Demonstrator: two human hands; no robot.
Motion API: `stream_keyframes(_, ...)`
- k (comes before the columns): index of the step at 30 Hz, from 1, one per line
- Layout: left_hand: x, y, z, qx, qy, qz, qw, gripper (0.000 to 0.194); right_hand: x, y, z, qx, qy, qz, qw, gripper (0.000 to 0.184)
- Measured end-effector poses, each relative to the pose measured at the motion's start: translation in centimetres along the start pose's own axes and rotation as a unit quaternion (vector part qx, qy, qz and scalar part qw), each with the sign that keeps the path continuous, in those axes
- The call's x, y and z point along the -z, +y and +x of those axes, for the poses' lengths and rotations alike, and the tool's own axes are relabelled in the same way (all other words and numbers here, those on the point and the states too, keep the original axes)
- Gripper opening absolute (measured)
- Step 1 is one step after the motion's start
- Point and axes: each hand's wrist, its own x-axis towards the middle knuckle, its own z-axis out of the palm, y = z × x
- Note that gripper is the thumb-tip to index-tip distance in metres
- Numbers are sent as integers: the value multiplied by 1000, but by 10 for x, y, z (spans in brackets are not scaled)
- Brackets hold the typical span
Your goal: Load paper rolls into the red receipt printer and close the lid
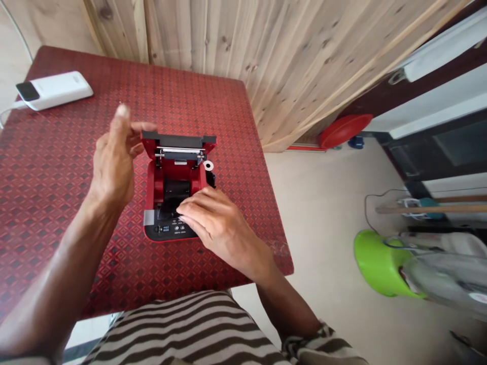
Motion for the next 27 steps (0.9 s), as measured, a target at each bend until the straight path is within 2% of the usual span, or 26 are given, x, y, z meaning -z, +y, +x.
stream_keyframes(3,-8,3,-5,23,7,-51,998,28,-5,0,-6,7,61,-35,997,12)
stream_keyframes(6,-3,2,-26,7,-7,-44,999,4,-9,1,-11,19,113,-75,991,10)
stream_keyframes(9,11,-4,-52,58,-43,-16,997,45,-12,1,-15,35,125,-103,986,12)
stream_keyframes(12,23,-11,-73,126,-79,2,989,66,-14,-1,-16,45,114,-121,985,16)
stream_keyframes(19,27,-15,-86,171,-112,-7,979,65,-18,-7,-18,31,178,-99,979,13)
stream_keyframes(27,28,-18,-87,136,-128,13,982,62,-25,-11,-19,10,198,-68,978,15)
